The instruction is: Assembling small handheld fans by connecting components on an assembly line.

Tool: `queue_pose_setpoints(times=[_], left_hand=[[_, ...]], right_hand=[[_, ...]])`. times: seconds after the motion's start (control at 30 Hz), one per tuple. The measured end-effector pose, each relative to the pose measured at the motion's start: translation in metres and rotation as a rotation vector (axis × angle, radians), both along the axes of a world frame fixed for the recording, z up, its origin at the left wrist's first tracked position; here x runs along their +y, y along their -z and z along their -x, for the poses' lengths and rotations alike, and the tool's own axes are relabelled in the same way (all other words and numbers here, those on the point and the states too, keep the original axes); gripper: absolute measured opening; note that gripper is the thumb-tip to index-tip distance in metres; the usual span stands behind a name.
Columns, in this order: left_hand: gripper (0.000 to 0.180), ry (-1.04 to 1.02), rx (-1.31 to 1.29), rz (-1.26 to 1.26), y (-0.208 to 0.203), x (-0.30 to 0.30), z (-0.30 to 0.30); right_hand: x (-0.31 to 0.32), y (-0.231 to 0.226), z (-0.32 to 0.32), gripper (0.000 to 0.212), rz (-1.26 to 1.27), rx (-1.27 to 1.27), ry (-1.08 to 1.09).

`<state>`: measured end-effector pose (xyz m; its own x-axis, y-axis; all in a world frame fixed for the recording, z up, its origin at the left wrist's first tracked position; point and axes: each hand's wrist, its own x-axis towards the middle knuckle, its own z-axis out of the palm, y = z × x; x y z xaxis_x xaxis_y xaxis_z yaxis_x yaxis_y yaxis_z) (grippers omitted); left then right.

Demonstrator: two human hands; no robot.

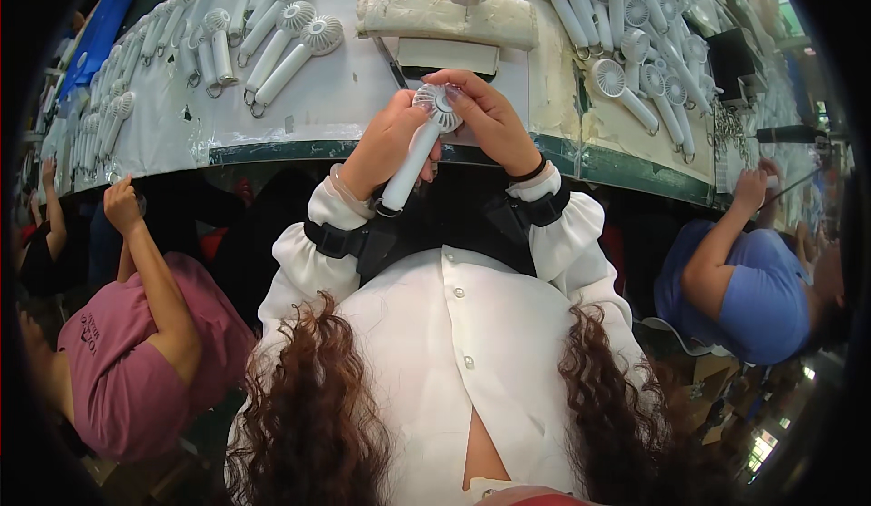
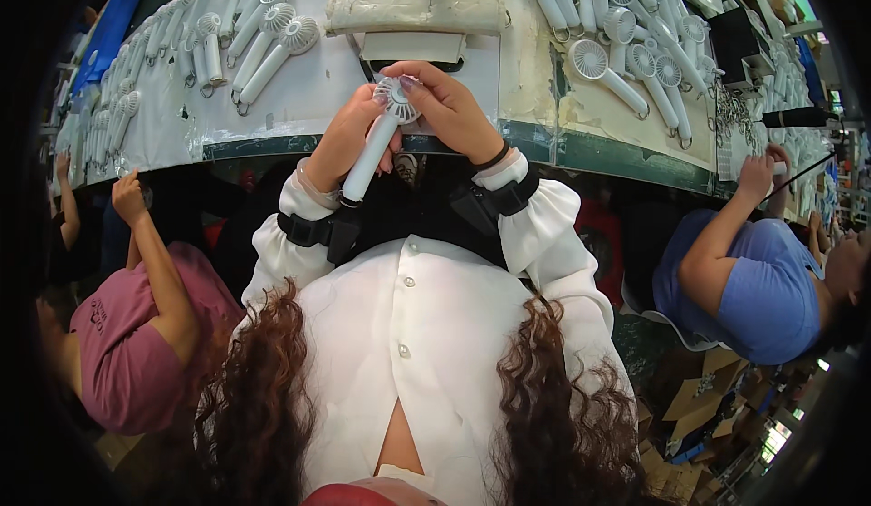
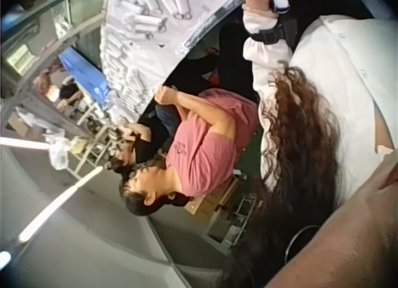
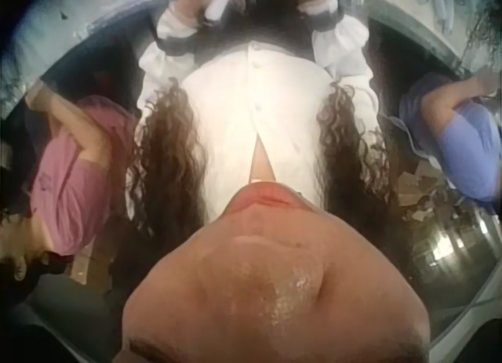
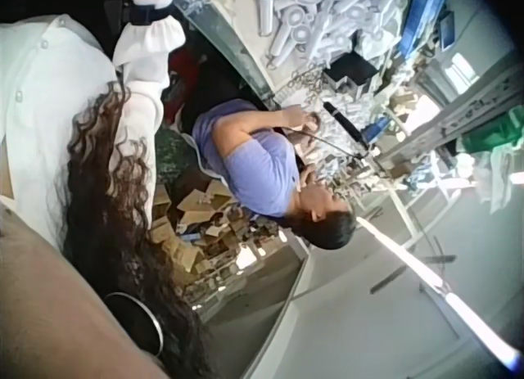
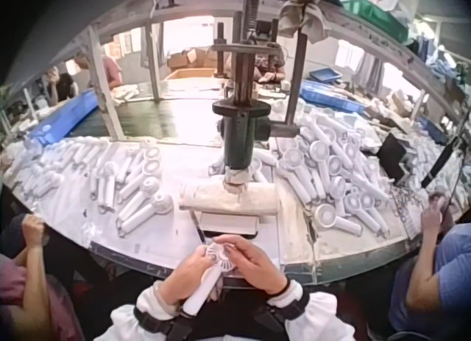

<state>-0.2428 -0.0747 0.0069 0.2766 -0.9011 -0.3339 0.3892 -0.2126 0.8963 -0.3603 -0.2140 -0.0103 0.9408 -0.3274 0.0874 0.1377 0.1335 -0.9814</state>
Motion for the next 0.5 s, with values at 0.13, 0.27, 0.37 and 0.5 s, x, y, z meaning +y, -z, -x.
queue_pose_setpoints(times=[0.13, 0.27, 0.37, 0.5], left_hand=[[0.026, -0.011, -0.008, -0.004, -0.001, 0.002, 0.001], [0.027, -0.003, -0.02, -0.007, -0.001, 0.003, 0.001], [0.027, 0.006, -0.043, -0.016, 0.0, 0.004, 0.001], [0.027, 0.01, -0.035, -0.034, 0.001, 0.006, 0.002]], right_hand=[[0.006, 0.004, -0.003, 0.023, 0.521, -0.133, 0.252], [0.008, -0.004, 0.004, 0.022, 0.798, -0.163, 0.407], [0.0, -0.006, 0.007, 0.025, 1.047, -0.291, 0.389], [-0.001, -0.005, 0.013, 0.03, 0.973, -0.272, 0.313]])
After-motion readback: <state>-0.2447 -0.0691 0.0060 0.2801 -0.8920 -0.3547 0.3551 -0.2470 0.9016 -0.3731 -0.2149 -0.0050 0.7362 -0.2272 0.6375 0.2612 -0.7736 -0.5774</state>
